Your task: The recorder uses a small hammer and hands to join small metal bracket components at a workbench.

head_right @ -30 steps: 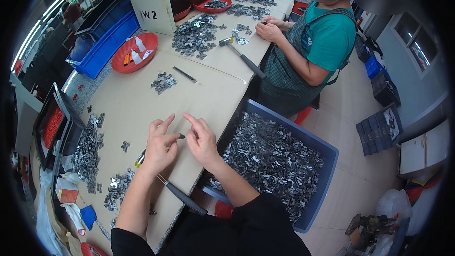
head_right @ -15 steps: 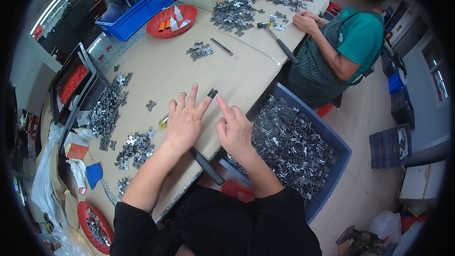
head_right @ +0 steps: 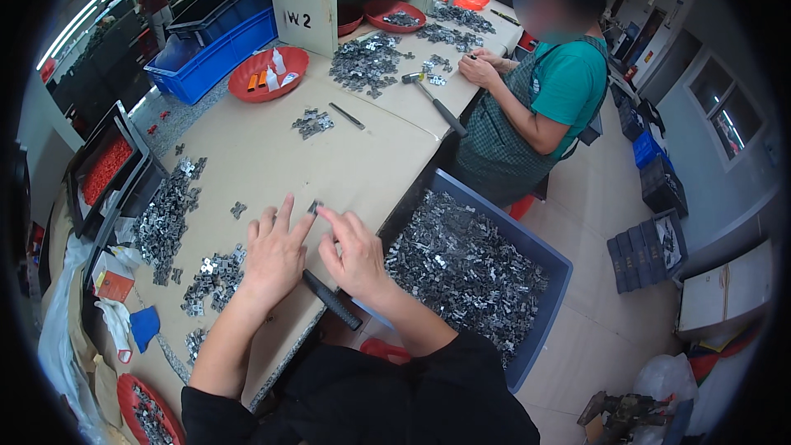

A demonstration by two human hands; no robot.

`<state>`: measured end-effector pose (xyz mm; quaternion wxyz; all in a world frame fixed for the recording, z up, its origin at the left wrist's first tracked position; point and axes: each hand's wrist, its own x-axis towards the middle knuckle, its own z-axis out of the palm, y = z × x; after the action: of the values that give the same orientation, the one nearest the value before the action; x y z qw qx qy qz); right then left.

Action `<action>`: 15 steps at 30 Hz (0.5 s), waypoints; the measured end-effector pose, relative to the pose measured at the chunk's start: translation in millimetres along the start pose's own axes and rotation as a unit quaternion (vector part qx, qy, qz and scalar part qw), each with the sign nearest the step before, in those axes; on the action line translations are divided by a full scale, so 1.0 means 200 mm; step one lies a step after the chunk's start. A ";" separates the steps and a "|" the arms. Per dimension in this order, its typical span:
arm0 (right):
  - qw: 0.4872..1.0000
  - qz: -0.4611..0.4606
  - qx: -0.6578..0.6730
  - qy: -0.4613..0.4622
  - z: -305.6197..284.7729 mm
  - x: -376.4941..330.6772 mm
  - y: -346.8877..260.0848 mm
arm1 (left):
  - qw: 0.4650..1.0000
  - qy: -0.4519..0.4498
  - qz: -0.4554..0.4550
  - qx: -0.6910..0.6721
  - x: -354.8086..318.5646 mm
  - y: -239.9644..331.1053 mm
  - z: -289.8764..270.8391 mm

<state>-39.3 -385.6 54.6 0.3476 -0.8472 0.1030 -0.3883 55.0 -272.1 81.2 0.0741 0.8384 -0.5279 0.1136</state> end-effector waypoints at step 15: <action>0.759 0.180 0.434 -0.450 0.17 -0.36 -0.32 | 0.843 0.102 -0.273 -0.452 -0.90 0.05 -0.08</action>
<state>-68.4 -288.5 40.1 0.7478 -0.6489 -0.0941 0.1043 -30.0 -116.2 49.2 0.5262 0.8060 -0.2597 -0.0773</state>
